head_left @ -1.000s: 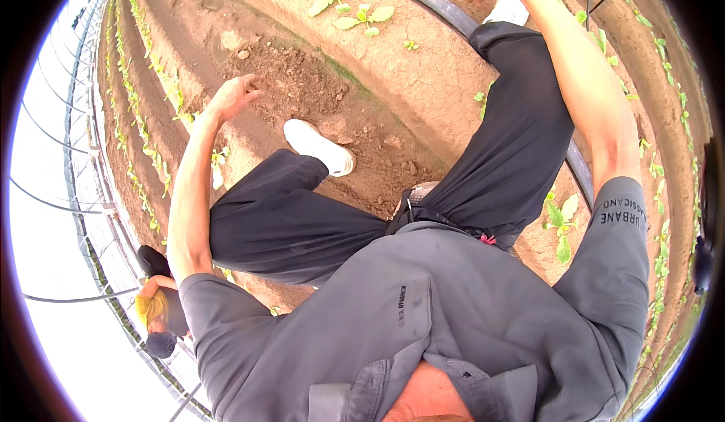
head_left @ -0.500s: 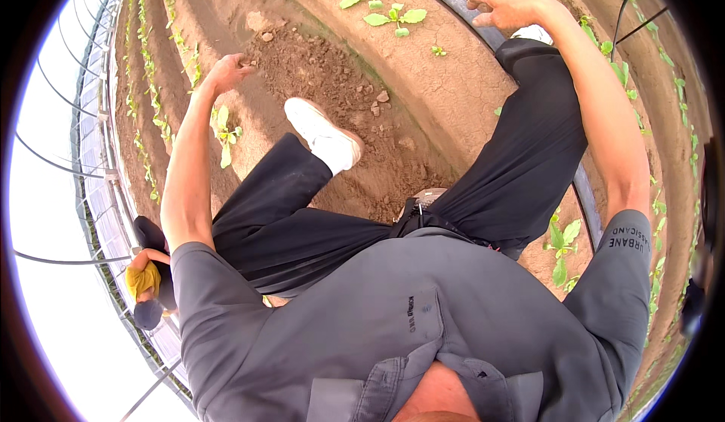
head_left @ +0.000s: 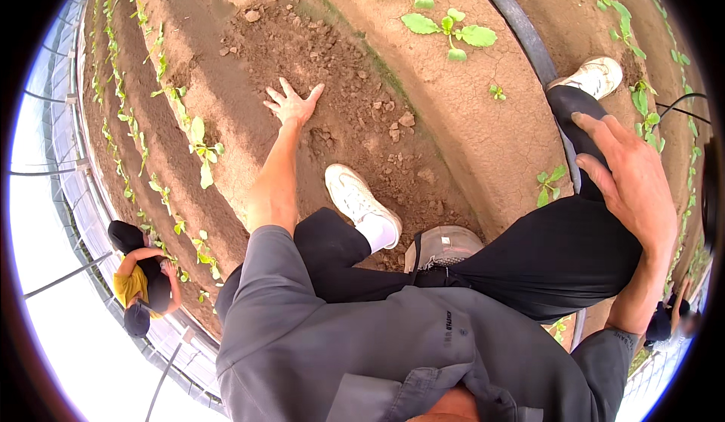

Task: The person plants small green seedlings into prepared soil rows inside a greenhouse. They repeatedly scoop soil, place each seedling, and firm the soil around the base by hand.

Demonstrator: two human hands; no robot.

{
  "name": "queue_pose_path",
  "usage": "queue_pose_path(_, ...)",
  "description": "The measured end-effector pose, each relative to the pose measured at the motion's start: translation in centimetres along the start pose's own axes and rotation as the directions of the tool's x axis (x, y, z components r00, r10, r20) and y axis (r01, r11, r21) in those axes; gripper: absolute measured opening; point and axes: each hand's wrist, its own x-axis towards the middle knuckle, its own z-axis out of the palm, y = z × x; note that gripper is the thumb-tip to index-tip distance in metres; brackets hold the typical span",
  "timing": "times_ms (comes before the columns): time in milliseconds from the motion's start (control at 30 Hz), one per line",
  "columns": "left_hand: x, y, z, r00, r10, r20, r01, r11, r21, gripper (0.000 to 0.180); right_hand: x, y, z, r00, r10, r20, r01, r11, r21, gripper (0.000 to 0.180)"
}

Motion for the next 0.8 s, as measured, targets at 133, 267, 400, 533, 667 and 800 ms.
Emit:
queue_pose_path(133,-0.1,0.0,-0.8,0.992,0.054,-0.110,-0.051,0.998,0.035,0.124,1.8,-0.5,0.1,0.999,0.038,0.013,-0.038,0.999,-0.015,0.042)
queue_pose_path(267,-0.1,0.2,-0.7,0.978,0.087,-0.187,-0.069,0.993,0.100,0.113,2.0,-0.6,-0.2,1.000,0.024,0.013,-0.025,0.999,0.021,0.042)
queue_pose_path(400,-1.3,1.8,-1.7,0.993,0.088,-0.078,-0.082,0.993,0.084,0.100,1.0,-0.2,-0.2,0.998,0.023,-0.063,-0.020,0.999,0.036,0.042)
queue_pose_path(533,-3.2,-0.3,-0.3,0.997,0.078,0.002,-0.077,0.997,-0.025,0.089,1.1,-0.5,-1.2,0.996,-0.006,-0.086,0.008,1.000,0.015,0.040)
queue_pose_path(667,-10.7,4.4,0.1,0.989,0.144,-0.041,-0.147,0.983,-0.105,0.085,0.8,-0.5,-0.8,0.999,-0.017,-0.051,0.018,1.000,0.009,0.039)
queue_pose_path(800,-16.4,6.9,2.3,0.950,0.292,0.108,-0.276,0.950,-0.144,0.084,0.7,-0.9,-0.5,0.992,-0.080,-0.098,0.080,0.997,-0.002,0.038)
